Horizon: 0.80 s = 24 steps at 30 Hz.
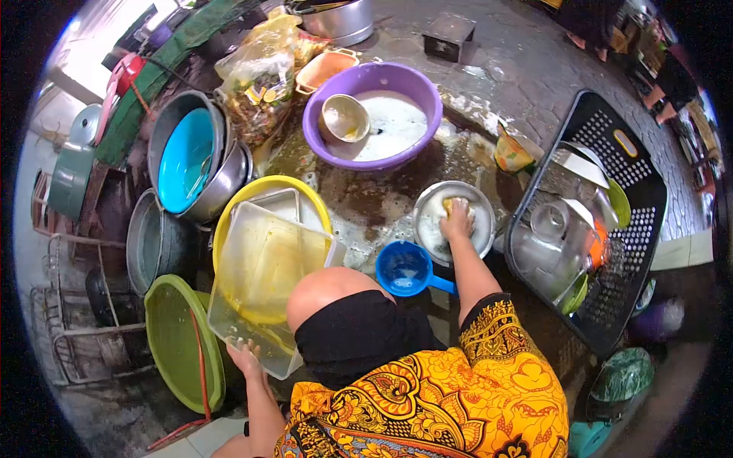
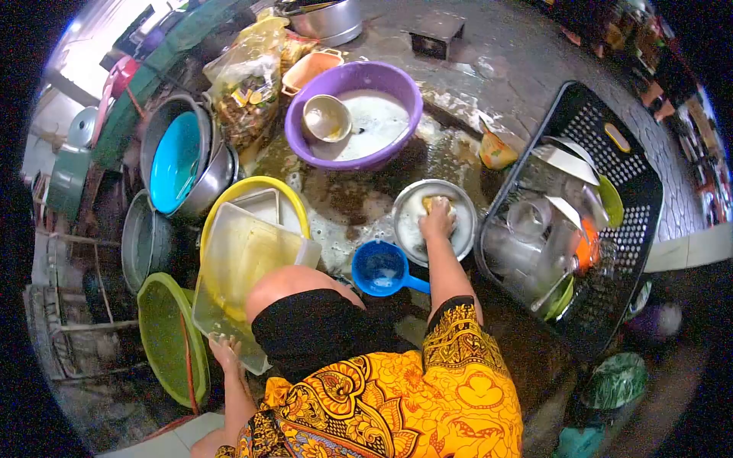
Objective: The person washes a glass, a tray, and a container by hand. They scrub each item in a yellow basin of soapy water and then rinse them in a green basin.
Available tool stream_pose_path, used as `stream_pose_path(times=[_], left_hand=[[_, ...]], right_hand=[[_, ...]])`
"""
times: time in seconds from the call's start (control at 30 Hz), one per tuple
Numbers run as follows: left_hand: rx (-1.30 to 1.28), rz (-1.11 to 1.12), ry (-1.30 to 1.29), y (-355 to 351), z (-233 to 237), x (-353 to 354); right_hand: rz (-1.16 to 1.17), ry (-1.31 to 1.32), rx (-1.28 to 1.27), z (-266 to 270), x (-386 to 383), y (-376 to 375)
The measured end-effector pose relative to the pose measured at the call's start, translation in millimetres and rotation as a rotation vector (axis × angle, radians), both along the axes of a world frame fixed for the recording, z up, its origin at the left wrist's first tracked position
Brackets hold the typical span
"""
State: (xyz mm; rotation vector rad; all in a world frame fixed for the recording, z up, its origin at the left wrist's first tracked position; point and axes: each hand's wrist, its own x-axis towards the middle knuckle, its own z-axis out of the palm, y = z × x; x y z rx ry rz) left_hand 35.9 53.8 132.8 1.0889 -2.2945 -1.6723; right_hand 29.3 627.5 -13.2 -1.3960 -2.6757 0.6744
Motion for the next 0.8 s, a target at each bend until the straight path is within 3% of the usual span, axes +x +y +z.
stream_pose_path(times=[0.1,0.13,0.33,0.5,0.6,0.67,0.7,0.77,0.8], left_hand=[[0.009,0.001,0.014,-8.4,-7.6,-0.1],[0.018,0.005,0.012,-7.4,-6.9,-1.3],[0.053,-0.005,0.047,0.2,0.3,-7.8],[0.125,-0.04,0.14,2.3,3.9,-13.6],[0.057,-0.035,0.159,0.9,-2.4,-19.9],[0.056,-0.054,0.235,-8.3,-20.0,-27.3],[0.038,-0.098,0.312,-12.5,-29.8,-30.2],[-0.009,-0.066,0.313,-14.9,-41.1,-39.4],[-0.072,-0.064,0.315,-14.3,-43.4,-44.1]], right_hand=[[0.12,0.054,0.107,-26.8,1.6,-7.9],[0.156,0.04,0.207,-61.6,-1.1,-0.4],[0.163,-0.009,-0.121,-22.8,-17.0,42.5],[0.168,0.322,0.016,21.7,-8.4,38.7],[0.304,0.438,0.066,57.6,-2.3,24.1],[0.213,0.533,-0.163,85.0,-6.6,14.3],[0.241,0.529,-0.15,102.5,-12.3,10.6],[0.246,0.696,-0.661,145.1,-33.6,-0.1],[0.294,0.786,-0.712,171.5,-46.8,-16.9]])
